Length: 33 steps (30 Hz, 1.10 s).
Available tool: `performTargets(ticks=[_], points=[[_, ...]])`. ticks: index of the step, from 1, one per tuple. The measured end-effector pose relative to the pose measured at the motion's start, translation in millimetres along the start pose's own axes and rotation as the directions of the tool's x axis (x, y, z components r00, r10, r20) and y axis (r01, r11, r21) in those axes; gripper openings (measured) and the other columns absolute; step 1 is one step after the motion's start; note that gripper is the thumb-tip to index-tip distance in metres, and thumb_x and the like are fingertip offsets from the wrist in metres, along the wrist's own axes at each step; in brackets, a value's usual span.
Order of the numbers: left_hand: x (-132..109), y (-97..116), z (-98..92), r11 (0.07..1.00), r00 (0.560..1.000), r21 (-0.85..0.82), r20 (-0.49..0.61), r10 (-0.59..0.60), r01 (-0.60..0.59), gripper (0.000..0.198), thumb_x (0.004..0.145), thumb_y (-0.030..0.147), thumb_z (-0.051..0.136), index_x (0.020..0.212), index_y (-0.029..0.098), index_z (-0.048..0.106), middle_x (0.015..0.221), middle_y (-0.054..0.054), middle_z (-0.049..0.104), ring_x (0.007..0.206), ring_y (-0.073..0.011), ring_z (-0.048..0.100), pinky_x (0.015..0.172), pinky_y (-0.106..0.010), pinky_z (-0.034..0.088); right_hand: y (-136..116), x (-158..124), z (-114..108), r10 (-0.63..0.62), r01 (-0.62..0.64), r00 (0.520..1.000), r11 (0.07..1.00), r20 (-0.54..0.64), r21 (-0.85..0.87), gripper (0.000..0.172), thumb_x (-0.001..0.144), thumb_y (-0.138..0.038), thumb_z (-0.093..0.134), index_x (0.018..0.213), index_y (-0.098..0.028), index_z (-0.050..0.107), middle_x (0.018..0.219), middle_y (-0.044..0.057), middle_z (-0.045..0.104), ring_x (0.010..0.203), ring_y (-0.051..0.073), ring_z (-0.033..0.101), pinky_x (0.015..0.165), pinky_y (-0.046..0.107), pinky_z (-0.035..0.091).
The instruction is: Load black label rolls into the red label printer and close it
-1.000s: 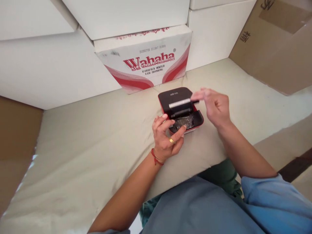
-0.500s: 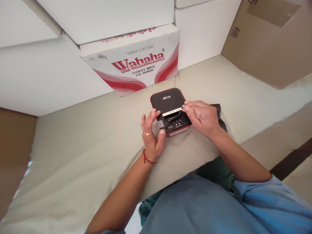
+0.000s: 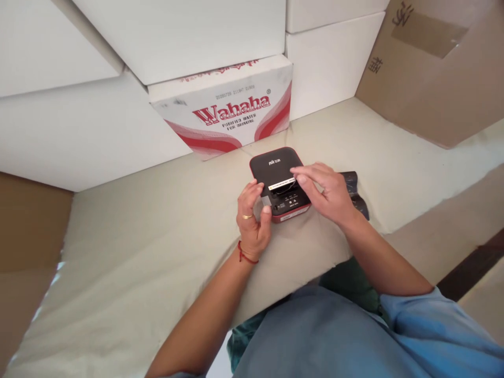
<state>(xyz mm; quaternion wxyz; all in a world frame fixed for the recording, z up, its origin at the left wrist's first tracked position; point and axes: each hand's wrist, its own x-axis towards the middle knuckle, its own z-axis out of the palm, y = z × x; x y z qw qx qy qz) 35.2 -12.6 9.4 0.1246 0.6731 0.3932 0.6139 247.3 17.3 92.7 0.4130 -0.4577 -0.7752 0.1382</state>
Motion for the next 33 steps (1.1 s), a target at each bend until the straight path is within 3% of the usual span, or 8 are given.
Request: performTargets(ticks=[3,6,9,14,22,26,30,33], points=[[1.3,1.6,-2.1,0.994,0.995,0.100,-0.074,0.062,-0.054,0.023,0.109,0.033,0.053,0.121,0.027,0.072,0.135,-0.008,0.061,0.149,-0.0304,0.054,0.129,-0.059,0.042,2.3,-15.7,-1.6,-0.104,0.103,0.995,0.993,0.010,0.063,0.034,0.112,-0.041,0.053,0.108,-0.030,0.085,0.124,0.006,0.084,0.123,0.027,0.075,0.118,0.053,0.050],[-0.1,0.6,-1.6,0.996,0.997,0.090,-0.077,0.007,0.000,0.021,0.109,0.036,0.054,0.108,0.026,0.072,0.130,-0.007,0.058,0.148,-0.0308,0.053,0.131,-0.061,0.038,6.3,-31.2,-3.6,-0.165,0.167,0.985,0.984,-0.046,0.057,0.029,0.108,-0.036,0.059,0.103,-0.031,0.087,0.125,0.007,0.084,0.129,0.030,0.071,0.113,0.056,0.055],[-2.6,-5.4,2.7,0.984,0.981,-0.089,-0.099,-0.165,0.157,0.020,0.103,0.042,0.064,0.119,0.030,0.066,0.132,-0.006,0.057,0.147,-0.0297,0.053,0.132,-0.058,0.037,10.1,-43.7,-2.8,-0.178,0.180,0.982,0.983,-0.066,0.026,0.027,0.106,-0.032,0.061,0.115,-0.034,0.086,0.129,0.007,0.083,0.129,0.031,0.069,0.109,0.057,0.058],[0.4,-16.7,11.6,0.783,0.867,-0.440,-0.016,-0.498,0.441,0.061,0.086,0.053,0.079,0.139,0.040,0.053,0.161,-0.003,0.047,0.162,-0.0289,0.037,0.134,-0.050,0.035,14.6,-55.4,2.4,-0.208,0.202,0.970,0.978,-0.129,-0.059,0.028,0.106,-0.032,0.061,0.120,-0.034,0.085,0.140,0.007,0.078,0.133,0.032,0.065,0.112,0.060,0.056],[13.5,-12.1,10.1,0.506,0.775,-0.660,0.189,-0.603,0.555,0.075,0.073,0.041,0.092,0.139,0.043,0.055,0.161,0.002,0.052,0.159,-0.0266,0.042,0.135,-0.046,0.036,18.1,-52.0,1.2,-0.271,0.267,0.951,0.963,-0.151,-0.049,0.028,0.107,-0.030,0.059,0.117,-0.029,0.085,0.141,0.009,0.077,0.133,0.032,0.064,0.112,0.058,0.055],[13.2,-15.2,10.8,0.515,0.794,-0.669,0.194,-0.576,0.536,0.074,0.073,0.041,0.093,0.137,0.043,0.055,0.158,0.002,0.054,0.155,-0.0263,0.047,0.131,-0.045,0.041,16.4,-31.1,-6.8,-0.297,0.306,0.946,0.951,-0.130,0.052,0.032,0.109,-0.030,0.055,0.099,-0.026,0.085,0.134,0.010,0.081,0.130,0.031,0.067,0.110,0.056,0.057],[6.9,-22.8,14.5,0.551,0.801,-0.639,0.183,-0.570,0.538,0.066,0.078,0.043,0.089,0.134,0.041,0.053,0.162,0.001,0.050,0.160,-0.0265,0.042,0.134,-0.047,0.038,1.6,-3.5,-18.9,-0.352,0.367,0.929,0.915,-0.113,0.166,0.036,0.109,-0.032,0.056,0.083,-0.025,0.080,0.109,0.008,0.087,0.109,0.026,0.076,0.096,0.046,0.062],[-0.1,-29.7,18.9,0.599,0.813,-0.599,0.162,-0.560,0.532,0.058,0.082,0.046,0.084,0.131,0.039,0.053,0.168,0.000,0.043,0.164,-0.0277,0.036,0.138,-0.051,0.031,-14.5,18.8,-28.0,-0.286,0.289,0.957,0.944,-0.043,0.162,0.042,0.111,-0.034,0.053,0.078,-0.023,0.077,0.092,0.006,0.085,0.088,0.021,0.077,0.084,0.037,0.061]])
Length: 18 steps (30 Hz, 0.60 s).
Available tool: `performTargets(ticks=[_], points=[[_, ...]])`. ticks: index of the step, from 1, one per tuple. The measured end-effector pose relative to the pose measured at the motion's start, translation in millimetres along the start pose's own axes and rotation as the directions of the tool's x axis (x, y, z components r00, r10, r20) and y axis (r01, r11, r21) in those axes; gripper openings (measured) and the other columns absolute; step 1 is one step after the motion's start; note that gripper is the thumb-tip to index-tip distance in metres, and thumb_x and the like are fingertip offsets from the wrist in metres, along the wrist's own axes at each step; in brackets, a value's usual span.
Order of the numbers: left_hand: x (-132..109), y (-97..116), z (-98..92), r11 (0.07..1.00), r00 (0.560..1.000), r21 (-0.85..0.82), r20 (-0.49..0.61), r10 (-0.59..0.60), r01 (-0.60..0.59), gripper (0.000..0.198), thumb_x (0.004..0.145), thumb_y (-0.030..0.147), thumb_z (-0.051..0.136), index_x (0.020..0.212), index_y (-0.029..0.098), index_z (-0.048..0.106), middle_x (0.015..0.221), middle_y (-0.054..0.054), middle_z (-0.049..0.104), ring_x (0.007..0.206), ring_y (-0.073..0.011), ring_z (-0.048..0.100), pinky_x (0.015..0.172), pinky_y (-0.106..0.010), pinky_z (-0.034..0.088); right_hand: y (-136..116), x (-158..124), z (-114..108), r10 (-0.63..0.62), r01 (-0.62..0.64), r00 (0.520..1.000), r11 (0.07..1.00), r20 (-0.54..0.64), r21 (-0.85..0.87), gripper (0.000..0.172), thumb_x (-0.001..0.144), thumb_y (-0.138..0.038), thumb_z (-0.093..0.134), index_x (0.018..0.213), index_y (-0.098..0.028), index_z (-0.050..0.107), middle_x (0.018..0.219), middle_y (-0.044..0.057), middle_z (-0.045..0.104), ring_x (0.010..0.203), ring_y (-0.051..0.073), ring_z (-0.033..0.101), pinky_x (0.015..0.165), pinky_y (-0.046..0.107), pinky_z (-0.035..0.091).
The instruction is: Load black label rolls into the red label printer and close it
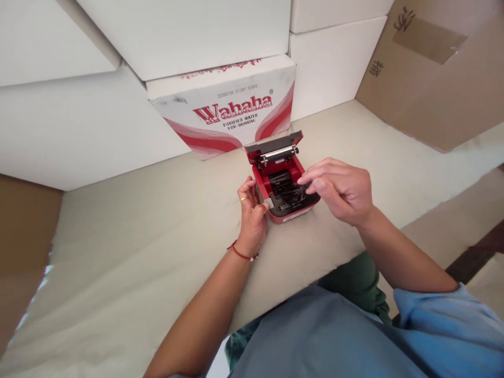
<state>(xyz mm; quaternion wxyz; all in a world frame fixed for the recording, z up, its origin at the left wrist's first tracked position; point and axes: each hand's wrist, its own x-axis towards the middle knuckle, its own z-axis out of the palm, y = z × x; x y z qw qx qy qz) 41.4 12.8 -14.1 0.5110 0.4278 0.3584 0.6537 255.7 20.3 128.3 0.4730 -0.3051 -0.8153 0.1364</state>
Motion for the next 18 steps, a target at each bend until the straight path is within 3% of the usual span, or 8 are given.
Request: performTargets(ticks=[2,5,8,11,13,15,18], points=[[-0.5,-5.9,-0.6,0.999,0.999,0.011,-0.008,0.031,-0.031,0.056,0.084,0.045,0.081,0.131,0.038,0.053,0.171,-0.001,0.041,0.165,-0.0283,0.036,0.139,-0.052,0.028,-2.3,19.6,-1.2,0.173,-0.156,0.974,0.981,0.145,-0.119,0.043,0.110,-0.036,0.055,0.076,-0.022,0.076,0.085,0.005,0.083,0.078,0.018,0.075,0.076,0.033,0.056],[-0.2,-10.8,-0.2,0.998,0.998,0.008,-0.007,0.059,-0.059,0.055,0.085,0.043,0.078,0.133,0.037,0.052,0.168,-0.002,0.044,0.162,-0.0278,0.041,0.137,-0.051,0.032,3.3,49.7,7.0,0.452,-0.265,0.807,0.852,0.379,-0.451,0.025,0.103,-0.030,0.063,0.089,-0.021,0.082,0.088,0.005,0.083,0.078,0.020,0.073,0.072,0.033,0.049],[0.9,-12.1,0.9,0.996,0.996,0.022,-0.002,0.089,-0.089,0.055,0.087,0.041,0.075,0.136,0.036,0.051,0.162,-0.003,0.050,0.157,-0.0268,0.047,0.133,-0.049,0.038,9.4,73.1,27.2,0.600,-0.122,0.626,0.706,0.498,-0.698,0.024,0.095,-0.018,0.064,0.108,-0.023,0.084,0.105,0.008,0.085,0.093,0.026,0.075,0.071,0.033,0.045],[1.9,-12.3,1.2,0.994,0.994,0.026,0.006,0.107,-0.107,0.056,0.087,0.040,0.075,0.137,0.035,0.050,0.160,-0.005,0.052,0.154,-0.0266,0.050,0.131,-0.048,0.042,8.1,85.4,48.6,0.664,0.003,0.502,0.639,0.553,-0.770,0.033,0.094,-0.011,0.060,0.117,-0.021,0.082,0.118,0.014,0.084,0.106,0.030,0.076,0.072,0.034,0.045],[2.1,-12.1,1.0,0.993,0.994,0.026,0.014,0.111,-0.111,0.057,0.087,0.040,0.075,0.138,0.035,0.050,0.160,-0.005,0.051,0.154,-0.0268,0.050,0.130,-0.048,0.042,5.8,87.9,57.2,0.681,0.021,0.469,0.628,0.562,-0.778,0.033,0.095,-0.009,0.057,0.116,-0.018,0.081,0.120,0.016,0.084,0.110,0.032,0.076,0.075,0.035,0.047],[2.0,-11.1,1.0,0.993,0.994,0.027,0.022,0.112,-0.112,0.057,0.088,0.041,0.075,0.138,0.035,0.050,0.161,-0.005,0.050,0.155,-0.0271,0.050,0.130,-0.048,0.042,4.3,86.8,59.1,0.685,0.009,0.468,0.628,0.558,-0.778,0.031,0.095,-0.009,0.056,0.114,-0.018,0.080,0.121,0.016,0.083,0.110,0.032,0.076,0.075,0.035,0.048],[1.6,-9.2,1.3,0.994,0.994,0.028,0.024,0.103,-0.103,0.056,0.088,0.041,0.075,0.138,0.035,0.050,0.162,-0.005,0.050,0.155,-0.0274,0.049,0.130,-0.048,0.042,1.3,80.1,48.2,0.669,-0.053,0.521,0.646,0.530,-0.762,0.030,0.095,-0.015,0.062,0.122,-0.019,0.074,0.125,0.015,0.082,0.108,0.032,0.076,0.075,0.034,0.048]])
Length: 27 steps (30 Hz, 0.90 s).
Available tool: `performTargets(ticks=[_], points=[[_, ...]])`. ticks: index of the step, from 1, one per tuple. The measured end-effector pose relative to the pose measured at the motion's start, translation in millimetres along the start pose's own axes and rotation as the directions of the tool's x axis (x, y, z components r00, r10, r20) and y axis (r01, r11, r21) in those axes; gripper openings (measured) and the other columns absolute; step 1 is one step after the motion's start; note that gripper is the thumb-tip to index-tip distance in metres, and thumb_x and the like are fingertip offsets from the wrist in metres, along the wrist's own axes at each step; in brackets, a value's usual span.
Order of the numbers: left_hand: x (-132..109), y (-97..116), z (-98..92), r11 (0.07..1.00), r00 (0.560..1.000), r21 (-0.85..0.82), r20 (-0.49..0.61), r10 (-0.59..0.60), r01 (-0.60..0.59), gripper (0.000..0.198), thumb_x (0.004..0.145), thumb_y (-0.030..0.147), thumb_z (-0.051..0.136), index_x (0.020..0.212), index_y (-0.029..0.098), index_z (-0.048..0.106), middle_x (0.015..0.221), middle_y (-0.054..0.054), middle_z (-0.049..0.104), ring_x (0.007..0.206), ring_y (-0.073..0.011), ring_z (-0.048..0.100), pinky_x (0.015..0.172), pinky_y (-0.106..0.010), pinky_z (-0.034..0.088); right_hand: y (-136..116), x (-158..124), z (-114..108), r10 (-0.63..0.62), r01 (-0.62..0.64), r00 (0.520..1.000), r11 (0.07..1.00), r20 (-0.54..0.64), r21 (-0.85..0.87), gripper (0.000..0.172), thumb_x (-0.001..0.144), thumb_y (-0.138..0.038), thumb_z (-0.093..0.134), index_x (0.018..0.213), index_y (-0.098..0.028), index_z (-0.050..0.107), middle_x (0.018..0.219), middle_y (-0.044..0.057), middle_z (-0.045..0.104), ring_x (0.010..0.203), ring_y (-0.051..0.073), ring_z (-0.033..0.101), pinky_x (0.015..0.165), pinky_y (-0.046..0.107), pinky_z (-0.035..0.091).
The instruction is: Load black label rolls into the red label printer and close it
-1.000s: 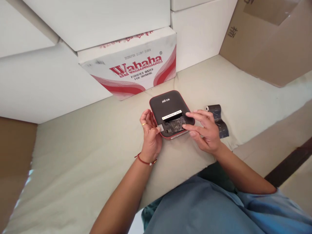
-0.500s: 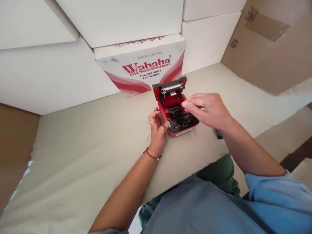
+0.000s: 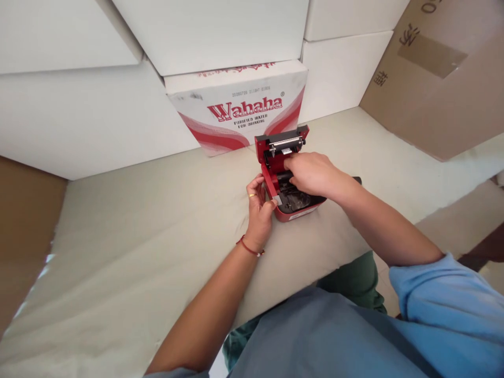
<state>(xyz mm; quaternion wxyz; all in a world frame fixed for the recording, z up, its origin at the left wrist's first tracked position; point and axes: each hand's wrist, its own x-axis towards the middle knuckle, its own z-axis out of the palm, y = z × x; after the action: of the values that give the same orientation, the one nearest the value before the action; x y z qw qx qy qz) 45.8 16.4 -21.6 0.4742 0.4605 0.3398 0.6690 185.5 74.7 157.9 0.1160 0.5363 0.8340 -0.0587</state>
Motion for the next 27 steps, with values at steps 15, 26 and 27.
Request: performTargets(ticks=[15,26,27], points=[[-0.5,2.2,-1.1,1.000,1.000,-0.005,0.014,-0.011,0.011,0.058,0.086,0.041,0.075,0.138,0.036,0.050,0.164,-0.004,0.048,0.157,-0.0279,0.047,0.133,-0.049,0.040,158.6,-106.5,42.9,-0.055,0.006,0.997,0.768,0.057,0.640,0.048,0.091,-0.067,0.072,0.115,-0.026,0.080,0.103,0.011,0.083,0.084,0.028,0.074,0.075,0.042,0.059],[0.5,1.5,-2.9,1.000,0.999,0.001,-0.010,-0.031,0.031,0.060,0.085,0.053,0.080,0.136,0.037,0.053,0.164,-0.003,0.049,0.158,-0.0303,0.046,0.133,-0.051,0.040,171.4,-74.8,116.3,0.348,-0.256,0.921,0.879,-0.174,0.401,0.049,0.088,-0.023,0.062,0.134,-0.023,0.079,0.138,0.013,0.078,0.108,0.031,0.077,0.104,0.051,0.060],[0.9,1.3,-2.9,1.000,0.999,-0.005,-0.009,-0.031,0.030,0.059,0.084,0.052,0.080,0.135,0.037,0.053,0.163,-0.003,0.049,0.158,-0.0299,0.046,0.132,-0.051,0.040,175.6,-74.5,119.7,0.345,-0.264,0.927,0.879,-0.147,0.396,0.050,0.088,-0.022,0.062,0.135,-0.024,0.079,0.136,0.012,0.079,0.109,0.031,0.077,0.104,0.051,0.060]])
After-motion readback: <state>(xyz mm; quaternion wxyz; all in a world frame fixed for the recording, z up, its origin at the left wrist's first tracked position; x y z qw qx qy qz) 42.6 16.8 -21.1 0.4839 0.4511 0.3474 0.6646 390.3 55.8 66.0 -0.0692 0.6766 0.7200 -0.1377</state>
